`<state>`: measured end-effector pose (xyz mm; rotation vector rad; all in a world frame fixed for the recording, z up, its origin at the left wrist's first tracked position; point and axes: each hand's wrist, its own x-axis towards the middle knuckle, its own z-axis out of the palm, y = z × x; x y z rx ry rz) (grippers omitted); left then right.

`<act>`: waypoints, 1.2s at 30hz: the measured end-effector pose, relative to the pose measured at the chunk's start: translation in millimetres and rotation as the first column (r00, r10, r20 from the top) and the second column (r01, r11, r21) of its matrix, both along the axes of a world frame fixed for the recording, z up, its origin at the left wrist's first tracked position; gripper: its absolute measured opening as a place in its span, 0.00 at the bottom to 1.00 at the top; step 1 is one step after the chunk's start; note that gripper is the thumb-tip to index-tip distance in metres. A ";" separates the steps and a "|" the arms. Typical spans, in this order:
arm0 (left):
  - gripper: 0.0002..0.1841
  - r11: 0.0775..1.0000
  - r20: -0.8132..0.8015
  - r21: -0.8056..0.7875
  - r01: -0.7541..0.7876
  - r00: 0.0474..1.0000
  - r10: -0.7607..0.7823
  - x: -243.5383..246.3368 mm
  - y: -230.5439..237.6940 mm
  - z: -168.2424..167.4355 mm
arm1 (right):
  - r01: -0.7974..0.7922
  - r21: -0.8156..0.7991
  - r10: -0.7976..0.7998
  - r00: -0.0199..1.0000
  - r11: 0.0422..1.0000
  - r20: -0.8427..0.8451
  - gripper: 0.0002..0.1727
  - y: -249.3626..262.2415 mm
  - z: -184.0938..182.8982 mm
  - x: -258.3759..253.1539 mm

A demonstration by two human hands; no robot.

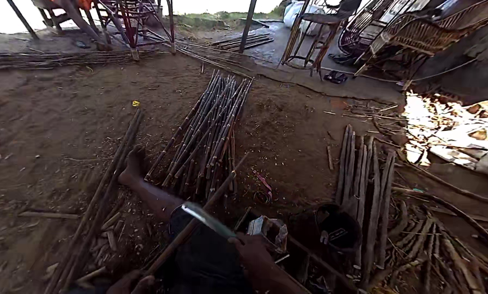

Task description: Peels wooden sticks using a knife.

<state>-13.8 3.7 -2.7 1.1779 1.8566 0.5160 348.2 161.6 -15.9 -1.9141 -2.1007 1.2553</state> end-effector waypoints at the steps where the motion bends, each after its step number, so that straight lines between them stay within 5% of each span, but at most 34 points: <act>1: 0.24 1.000 0.015 -0.007 -0.011 1.000 0.011 1.4 -0.3 0.6 | 0.153 0.036 -0.151 0.987 0.988 -0.046 0.31 12.1 -6.0 5.4; 3: 0.22 0.999 0.036 -0.022 -0.026 0.999 0.027 4.9 -3.4 3.3 | 0.146 0.062 -0.143 0.988 0.987 -0.052 0.32 14.1 -12.8 8.0; 6: 0.21 0.999 0.046 -0.010 -0.033 0.998 0.033 2.3 -1.3 3.9 | -0.247 -0.016 0.247 0.966 0.969 0.081 0.33 -10.0 4.3 -5.5; 10: 0.20 0.999 0.090 -0.003 -0.041 0.995 0.042 3.6 -3.0 -0.3 | 0.253 0.066 -0.248 0.965 0.965 -0.080 0.31 27.2 -10.7 13.6; 14: 0.20 0.999 0.099 -0.019 -0.032 0.995 0.033 -2.6 1.5 1.0 | -0.226 -0.019 0.227 0.971 0.974 0.081 0.32 -3.9 8.9 -3.7; 18: 0.17 0.999 0.108 -0.006 -0.053 0.993 0.053 0.5 0.2 -3.0 | 0.247 0.071 -0.245 0.969 0.966 -0.029 0.30 29.3 -3.9 10.5; 21: 0.18 0.998 0.019 0.017 -0.061 0.998 0.061 0.3 -0.2 -0.8 | -0.172 -0.008 0.171 0.980 0.985 0.101 0.33 6.1 7.4 -2.1; 22: 0.18 0.998 0.003 0.023 -0.061 0.998 0.061 -0.3 -1.9 -1.7 | -0.203 -0.021 0.204 0.973 0.979 0.107 0.33 1.8 10.2 -3.5; 26: 0.21 0.990 -0.106 0.113 -0.079 0.990 0.091 14.9 -8.3 -6.2 | 0.186 0.081 -0.189 0.982 0.979 0.027 0.30 29.8 4.1 5.6; 29: 0.24 0.985 -0.214 0.167 -0.050 0.973 0.086 18.4 -7.4 -2.0 | -0.227 -0.052 0.232 0.965 0.972 0.121 0.32 6.2 22.0 -16.3; 30: 0.25 0.981 -0.245 0.192 -0.034 0.966 0.082 17.8 -6.0 -2.4 | -0.253 -0.073 0.261 0.957 0.965 0.126 0.33 4.2 28.7 -20.8; 34: 0.27 0.974 -0.336 0.226 -0.037 0.935 0.114 30.8 -11.5 0.8 | 0.215 0.076 -0.217 0.976 0.974 0.029 0.35 28.8 22.5 -6.7; 36: 0.26 0.970 -0.369 0.238 -0.048 0.919 0.136 33.2 -14.3 -0.1 | 0.090 0.071 -0.092 0.995 0.993 0.034 0.31 20.6 20.3 -12.2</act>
